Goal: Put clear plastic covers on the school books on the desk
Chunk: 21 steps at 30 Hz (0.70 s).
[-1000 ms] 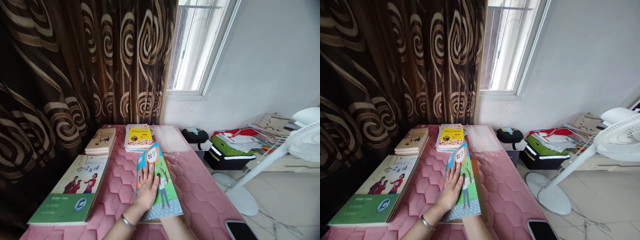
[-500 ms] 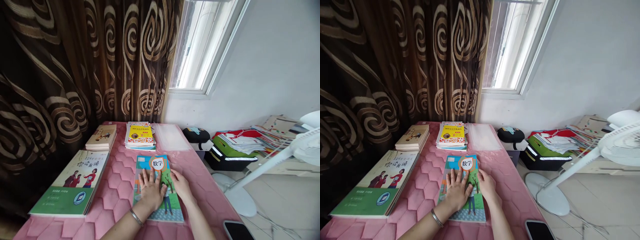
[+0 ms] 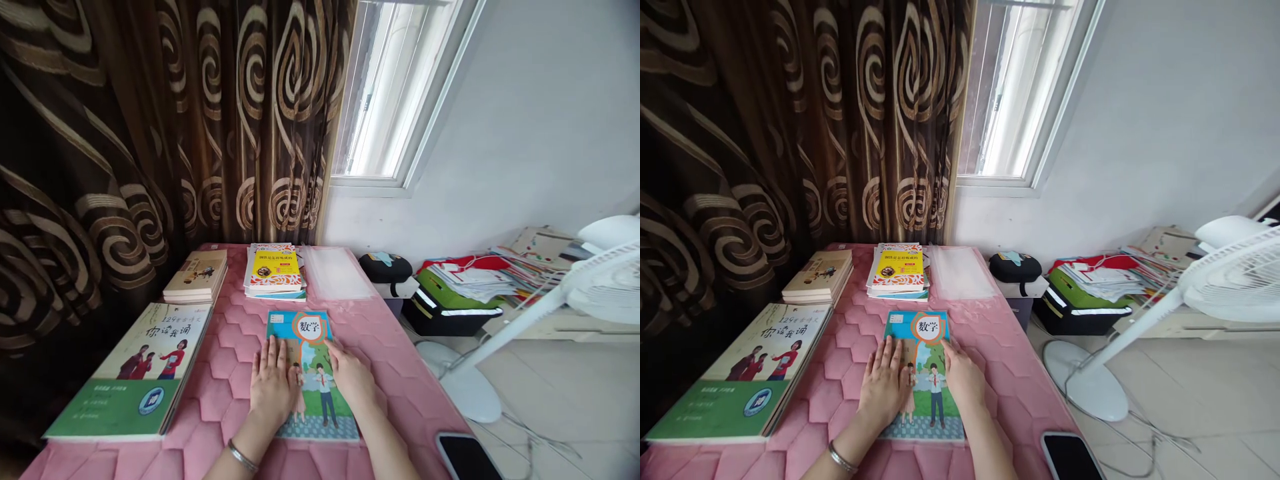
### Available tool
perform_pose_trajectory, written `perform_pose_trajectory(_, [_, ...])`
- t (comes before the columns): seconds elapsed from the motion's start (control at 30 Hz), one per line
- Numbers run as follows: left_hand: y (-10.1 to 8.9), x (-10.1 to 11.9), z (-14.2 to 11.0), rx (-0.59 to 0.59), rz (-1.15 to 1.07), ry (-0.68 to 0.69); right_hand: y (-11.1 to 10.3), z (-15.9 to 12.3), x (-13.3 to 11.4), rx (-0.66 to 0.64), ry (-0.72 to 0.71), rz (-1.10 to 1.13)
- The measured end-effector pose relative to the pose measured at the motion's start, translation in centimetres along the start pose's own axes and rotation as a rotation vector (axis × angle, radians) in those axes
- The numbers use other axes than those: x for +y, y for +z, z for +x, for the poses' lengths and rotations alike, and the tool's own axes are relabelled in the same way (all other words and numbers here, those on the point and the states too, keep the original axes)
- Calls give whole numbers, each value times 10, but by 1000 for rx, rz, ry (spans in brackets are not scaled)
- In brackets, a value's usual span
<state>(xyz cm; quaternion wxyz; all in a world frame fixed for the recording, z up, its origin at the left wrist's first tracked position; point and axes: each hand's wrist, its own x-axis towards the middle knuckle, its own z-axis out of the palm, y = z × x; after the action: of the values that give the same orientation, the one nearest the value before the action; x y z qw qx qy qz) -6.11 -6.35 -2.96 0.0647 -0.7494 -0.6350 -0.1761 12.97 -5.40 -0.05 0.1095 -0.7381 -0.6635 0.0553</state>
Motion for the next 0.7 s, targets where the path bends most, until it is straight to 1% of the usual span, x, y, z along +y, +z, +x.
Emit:
perform_pose_trajectory(0.07, [-7,-4,1,-9,13,-74,2,1,1,-4,-19,0])
perform_pose_trajectory(0.13, [-15,-5,6,-42,4,-130,3,2,2,-8,-41,8])
perform_pose_trajectory(0.27, [-27,-10,26,-136,-79,-199,4,3,2,2,-55,15])
perform_pose_trajectory(0.33, [-29,-15,36,-156,-108,-211,3,3,-1,4,-47,3])
perform_pose_trajectory(0.43, [-30,-26,45,-152,-107,-213,4,5,-9,-22,-33,-9])
perform_pose_trajectory(0.5, [-30,-32,46,-151,-83,-223,5,7,-15,-34,-43,-9])
perform_pose_trajectory(0.6, [-30,-36,43,-147,-30,-235,9,10,-21,-18,-81,0])
perform_pose_trajectory(0.7, [-28,-35,40,-137,42,-197,11,10,-22,0,-82,22])
